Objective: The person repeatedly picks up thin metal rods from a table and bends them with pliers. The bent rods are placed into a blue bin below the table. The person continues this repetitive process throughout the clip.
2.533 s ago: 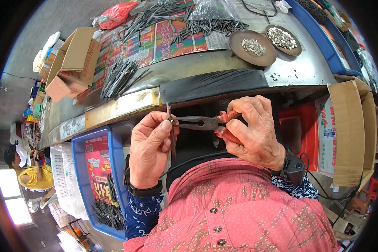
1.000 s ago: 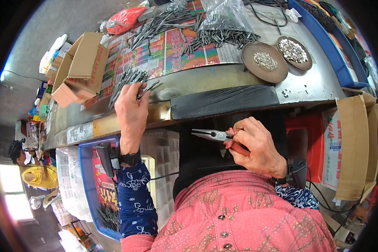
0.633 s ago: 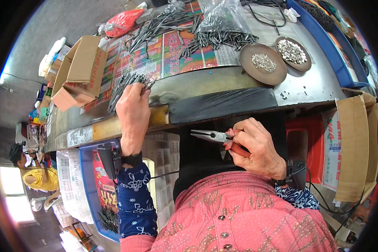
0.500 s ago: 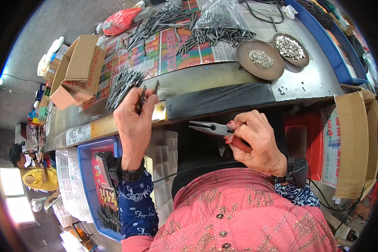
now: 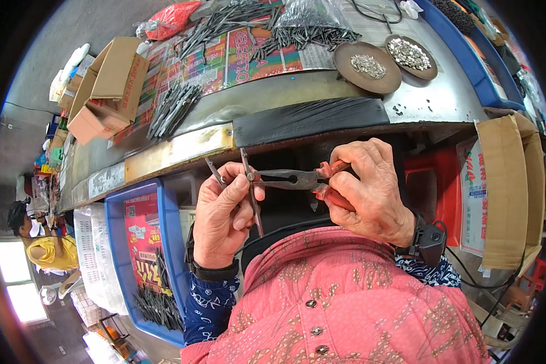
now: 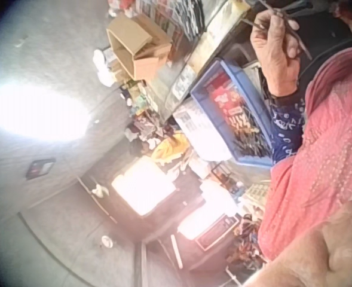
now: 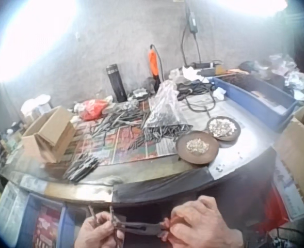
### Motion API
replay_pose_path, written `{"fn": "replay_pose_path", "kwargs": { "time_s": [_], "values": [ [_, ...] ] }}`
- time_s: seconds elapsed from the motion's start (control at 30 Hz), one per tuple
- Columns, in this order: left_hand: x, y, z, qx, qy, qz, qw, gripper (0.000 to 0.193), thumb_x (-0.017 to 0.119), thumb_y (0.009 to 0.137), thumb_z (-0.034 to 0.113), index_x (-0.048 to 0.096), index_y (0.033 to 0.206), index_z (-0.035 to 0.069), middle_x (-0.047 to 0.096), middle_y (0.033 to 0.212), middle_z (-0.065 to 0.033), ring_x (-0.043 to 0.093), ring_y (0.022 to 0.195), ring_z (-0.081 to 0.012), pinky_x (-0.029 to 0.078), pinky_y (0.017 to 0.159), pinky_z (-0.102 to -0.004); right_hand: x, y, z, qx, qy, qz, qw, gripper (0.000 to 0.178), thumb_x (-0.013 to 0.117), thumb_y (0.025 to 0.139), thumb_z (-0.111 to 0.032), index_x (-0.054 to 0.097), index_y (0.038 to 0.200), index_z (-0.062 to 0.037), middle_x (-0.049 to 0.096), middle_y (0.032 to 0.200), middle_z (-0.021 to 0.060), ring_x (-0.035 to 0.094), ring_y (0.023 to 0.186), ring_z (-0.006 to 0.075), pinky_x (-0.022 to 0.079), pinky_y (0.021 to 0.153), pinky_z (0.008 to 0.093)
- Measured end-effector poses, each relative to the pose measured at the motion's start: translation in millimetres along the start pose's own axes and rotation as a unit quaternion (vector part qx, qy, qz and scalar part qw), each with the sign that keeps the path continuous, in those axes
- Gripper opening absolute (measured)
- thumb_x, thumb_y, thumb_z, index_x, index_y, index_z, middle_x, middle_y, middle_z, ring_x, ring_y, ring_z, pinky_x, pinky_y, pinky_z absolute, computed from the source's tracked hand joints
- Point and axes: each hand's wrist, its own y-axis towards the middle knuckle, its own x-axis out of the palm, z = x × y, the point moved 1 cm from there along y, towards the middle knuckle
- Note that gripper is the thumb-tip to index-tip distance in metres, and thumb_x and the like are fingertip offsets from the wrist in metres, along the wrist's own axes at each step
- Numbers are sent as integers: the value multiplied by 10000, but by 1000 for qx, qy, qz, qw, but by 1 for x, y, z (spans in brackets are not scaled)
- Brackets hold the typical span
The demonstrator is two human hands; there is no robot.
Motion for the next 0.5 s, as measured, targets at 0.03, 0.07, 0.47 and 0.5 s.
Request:
{"fn": "replay_pose_path", "kwargs": {
  "time_s": [0.03,0.07,0.47,0.5],
  "values": [
    [0,-1,0,0,-14,-11,1000,148,663,1009,171,628,1058,35,695,849,-115,412,412,-24,285,401,-175,0,0,-1,0,-1,0,1000,229,798,692,-115,644,858,-83,583,1097,93,601,989,271,391,894,454],
    [-1,-2,0,-6,8,0,1000,142,659,1009,170,623,1070,47,693,838,-101,404,403,-20,328,408,-177,0,0,-2,-1,-2,-1,1000,229,797,691,-116,643,857,-84,580,1100,94,600,990,272,389,898,457],
    [-1,-6,-4,9,53,-12,999,108,660,994,79,617,1048,-4,710,856,-158,438,439,-39,325,424,-175,3,-6,2,-10,1,-54,999,175,754,722,-91,616,829,-87,550,925,68,566,850,260,434,707,390],
    [0,-6,-4,20,71,-8,997,104,659,990,63,612,1045,-11,711,858,-162,453,454,-42,342,435,-179,6,-7,3,-4,26,-54,998,169,746,727,-79,610,826,-82,539,899,71,558,827,263,434,690,389]
  ]
}}
